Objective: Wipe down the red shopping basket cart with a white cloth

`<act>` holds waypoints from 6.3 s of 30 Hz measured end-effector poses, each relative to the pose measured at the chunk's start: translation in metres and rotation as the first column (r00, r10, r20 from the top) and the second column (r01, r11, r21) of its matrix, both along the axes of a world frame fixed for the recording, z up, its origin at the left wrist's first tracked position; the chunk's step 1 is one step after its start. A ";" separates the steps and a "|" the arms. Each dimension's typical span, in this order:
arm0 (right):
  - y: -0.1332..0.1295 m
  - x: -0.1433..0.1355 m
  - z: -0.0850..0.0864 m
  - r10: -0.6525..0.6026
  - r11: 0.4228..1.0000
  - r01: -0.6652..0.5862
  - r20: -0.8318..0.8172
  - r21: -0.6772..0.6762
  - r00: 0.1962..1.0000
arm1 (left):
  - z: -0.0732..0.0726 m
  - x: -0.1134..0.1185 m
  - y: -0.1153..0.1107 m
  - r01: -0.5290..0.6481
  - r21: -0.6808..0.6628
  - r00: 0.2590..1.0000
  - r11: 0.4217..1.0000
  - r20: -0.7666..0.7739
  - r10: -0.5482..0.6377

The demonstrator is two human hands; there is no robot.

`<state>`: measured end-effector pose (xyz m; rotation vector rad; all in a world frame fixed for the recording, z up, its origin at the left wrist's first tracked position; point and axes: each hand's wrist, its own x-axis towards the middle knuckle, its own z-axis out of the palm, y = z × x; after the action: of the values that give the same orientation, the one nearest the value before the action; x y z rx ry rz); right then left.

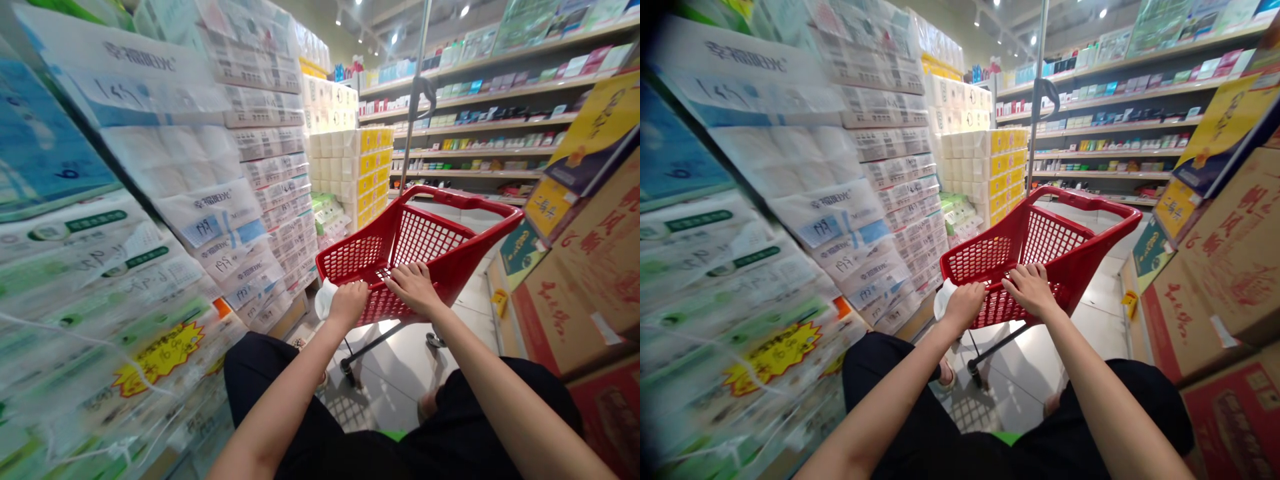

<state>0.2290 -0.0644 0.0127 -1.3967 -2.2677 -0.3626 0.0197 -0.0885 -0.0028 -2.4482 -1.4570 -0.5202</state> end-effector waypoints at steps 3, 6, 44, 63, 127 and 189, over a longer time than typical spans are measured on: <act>-0.001 0.003 0.001 0.005 1.000 -0.005 -0.002 -0.016 1.000 | 0.000 -0.007 -0.006 0.065 -0.002 0.995 0.998 0.078 -0.065; -0.003 0.006 0.003 0.006 0.999 -0.006 0.000 -0.034 1.000 | -0.003 -0.027 -0.016 0.145 -0.001 0.973 0.989 0.181 -0.142; -0.006 0.002 0.002 0.019 0.999 -0.016 0.067 -0.040 0.998 | 0.009 0.042 0.000 -0.021 0.084 0.999 0.996 -0.032 0.024; -0.008 -0.020 0.001 -0.006 1.000 0.007 0.057 -0.012 0.998 | -0.012 -0.062 -0.015 0.006 0.095 1.000 0.995 0.026 -0.008; -0.012 0.034 0.040 -0.120 0.969 0.087 0.132 0.230 0.984 | -0.008 -0.123 0.019 -0.026 0.066 1.000 0.997 0.003 0.026; -0.018 -0.021 -0.008 0.075 0.997 -0.074 -0.034 0.032 0.997 | -0.015 -0.027 -0.017 0.187 0.078 0.982 0.979 0.026 -0.189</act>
<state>0.2081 -0.0821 0.0048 -1.2893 -2.2691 -0.3441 -0.0069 -0.1053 -0.0175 -2.5426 -1.2008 -0.6442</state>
